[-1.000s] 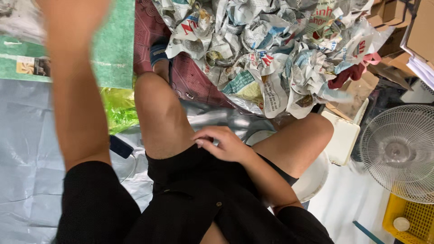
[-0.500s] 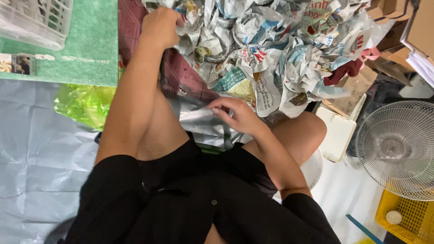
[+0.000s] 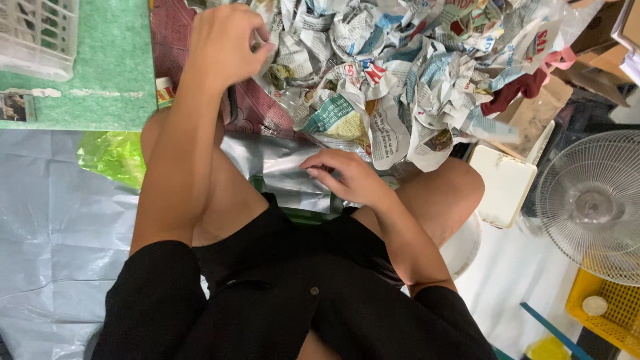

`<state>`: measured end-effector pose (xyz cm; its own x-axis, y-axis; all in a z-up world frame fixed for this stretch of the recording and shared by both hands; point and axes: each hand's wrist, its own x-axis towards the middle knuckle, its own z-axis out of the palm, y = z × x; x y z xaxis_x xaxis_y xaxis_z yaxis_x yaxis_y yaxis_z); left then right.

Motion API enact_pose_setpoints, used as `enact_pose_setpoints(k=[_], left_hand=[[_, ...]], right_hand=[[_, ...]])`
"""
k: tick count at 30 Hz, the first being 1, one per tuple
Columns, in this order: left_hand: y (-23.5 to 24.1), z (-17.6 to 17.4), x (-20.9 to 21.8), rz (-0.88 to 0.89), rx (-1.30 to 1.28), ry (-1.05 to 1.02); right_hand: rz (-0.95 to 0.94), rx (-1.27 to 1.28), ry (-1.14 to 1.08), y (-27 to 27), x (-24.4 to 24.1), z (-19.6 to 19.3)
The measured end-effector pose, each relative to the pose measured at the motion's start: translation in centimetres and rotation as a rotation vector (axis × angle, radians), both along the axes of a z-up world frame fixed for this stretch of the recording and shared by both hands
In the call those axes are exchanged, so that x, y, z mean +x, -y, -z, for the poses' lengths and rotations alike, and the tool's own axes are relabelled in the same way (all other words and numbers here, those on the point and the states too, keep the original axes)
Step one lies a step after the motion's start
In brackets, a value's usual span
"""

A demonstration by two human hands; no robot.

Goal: The person sits cross-legged and repeatedly folds newspaper sheets by hand into small rectangular packets. They pick up sheets from a large pile on their lap, fold them multiple times, and place the finished packets into a white basket to the left.

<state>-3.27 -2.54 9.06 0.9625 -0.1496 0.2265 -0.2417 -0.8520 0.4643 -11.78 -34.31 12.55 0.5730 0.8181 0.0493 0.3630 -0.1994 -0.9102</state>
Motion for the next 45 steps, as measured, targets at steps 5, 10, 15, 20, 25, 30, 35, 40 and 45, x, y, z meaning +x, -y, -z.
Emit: enact_pose_setpoints(k=[5, 10, 15, 20, 25, 30, 35, 40, 45], left_hand=[[3.7, -1.0, -1.1, 0.261, 0.016, -0.049], [5.1, 2.4, -0.3, 0.233, 0.217, -0.067], [7.1, 6.1, 0.6, 0.238, 0.377, 0.029], [6.9, 5.7, 1.0, 0.262, 0.374, 0.084], [7.1, 3.9, 0.2, 0.255, 0.201, 0.143], [8.2, 3.7, 0.1, 0.224, 0.254, 0.209], [8.3, 4.1, 0.3, 0.181, 0.397, 0.097], [7.0, 3.6, 0.5, 0.235, 0.091, 0.154], [5.7, 1.1, 1.0, 0.136, -0.316, -0.013]], right_hand=[[0.021, -0.021, 0.026, 0.1, 0.4, -0.5], [0.01, -0.076, 0.013, -0.2, 0.2, -0.5], [-0.005, -0.086, 0.036, -0.1, 0.1, -0.2], [-0.002, -0.068, 0.053, 0.0, 0.2, -0.1], [-0.001, -0.083, 0.051, 0.1, 0.0, -0.1], [-0.02, -0.057, 0.062, -0.1, 0.1, 0.1], [-0.024, -0.079, 0.002, -0.1, 0.3, 0.3], [-0.018, -0.049, 0.015, 0.2, 0.5, 0.5], [0.02, -0.068, -0.027, 0.5, 0.7, 0.9]])
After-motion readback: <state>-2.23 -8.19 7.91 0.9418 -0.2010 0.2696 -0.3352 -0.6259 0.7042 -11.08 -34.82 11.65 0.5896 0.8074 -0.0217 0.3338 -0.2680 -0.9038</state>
